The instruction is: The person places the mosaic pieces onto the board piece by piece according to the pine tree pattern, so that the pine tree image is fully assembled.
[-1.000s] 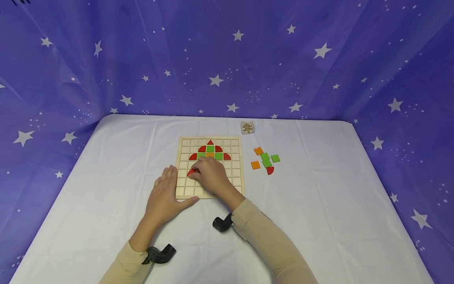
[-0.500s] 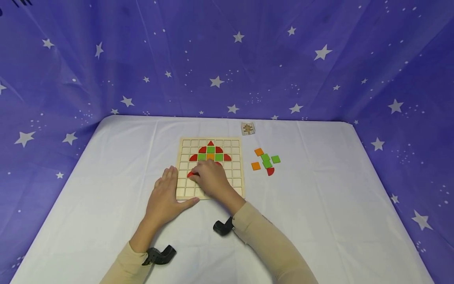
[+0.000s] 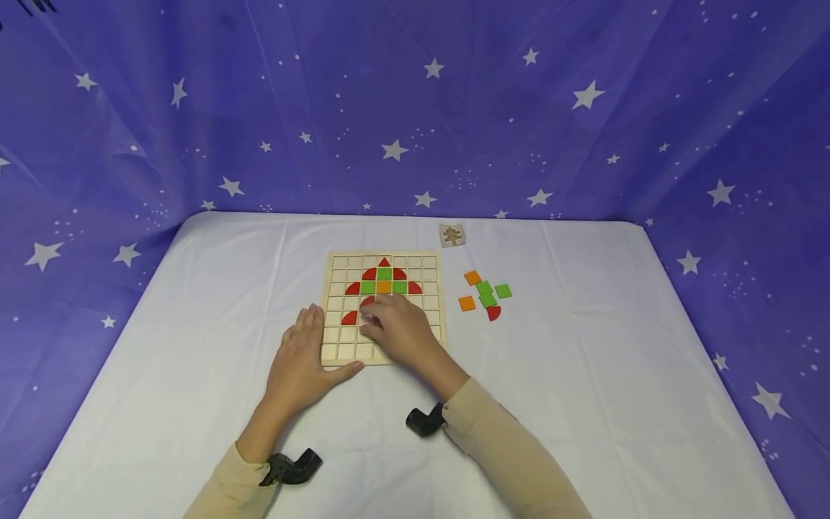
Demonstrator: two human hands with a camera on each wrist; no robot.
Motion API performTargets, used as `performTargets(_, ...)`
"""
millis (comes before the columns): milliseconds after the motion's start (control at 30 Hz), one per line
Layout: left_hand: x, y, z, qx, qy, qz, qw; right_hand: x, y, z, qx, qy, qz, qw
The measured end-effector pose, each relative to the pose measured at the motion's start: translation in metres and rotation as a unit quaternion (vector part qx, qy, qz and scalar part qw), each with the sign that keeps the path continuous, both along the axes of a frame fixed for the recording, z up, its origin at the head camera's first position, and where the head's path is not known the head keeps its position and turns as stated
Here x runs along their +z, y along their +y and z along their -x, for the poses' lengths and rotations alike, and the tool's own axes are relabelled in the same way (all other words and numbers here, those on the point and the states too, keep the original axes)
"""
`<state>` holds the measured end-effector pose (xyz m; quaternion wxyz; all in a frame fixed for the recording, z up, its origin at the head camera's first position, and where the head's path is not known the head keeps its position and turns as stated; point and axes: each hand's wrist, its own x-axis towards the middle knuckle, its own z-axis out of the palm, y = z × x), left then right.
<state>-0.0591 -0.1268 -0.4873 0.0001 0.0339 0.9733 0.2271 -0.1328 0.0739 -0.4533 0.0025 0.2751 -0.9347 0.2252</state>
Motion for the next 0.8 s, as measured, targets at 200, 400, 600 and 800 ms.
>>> performTargets(200,0.000,0.000,-0.001,0.001,-0.001,-0.002,1.0000,0.005,0.041,0.001,-0.037,-0.012,0.013,0.9992)
performTargets(400,0.001,0.001,-0.001,0.003,-0.003,-0.010,0.9999,0.003,0.099,0.011,-0.089,-0.024,0.031,0.9952)
performTargets(600,0.001,0.000,-0.001,0.003,-0.004,-0.009,0.9999,0.004,0.161,0.024,-0.143,-0.032,0.038,0.9885)
performTargets(800,0.001,0.000,-0.001,0.000,0.000,-0.010,1.0000,-0.002,0.210,0.036,-0.174,-0.074,0.011,0.9818)
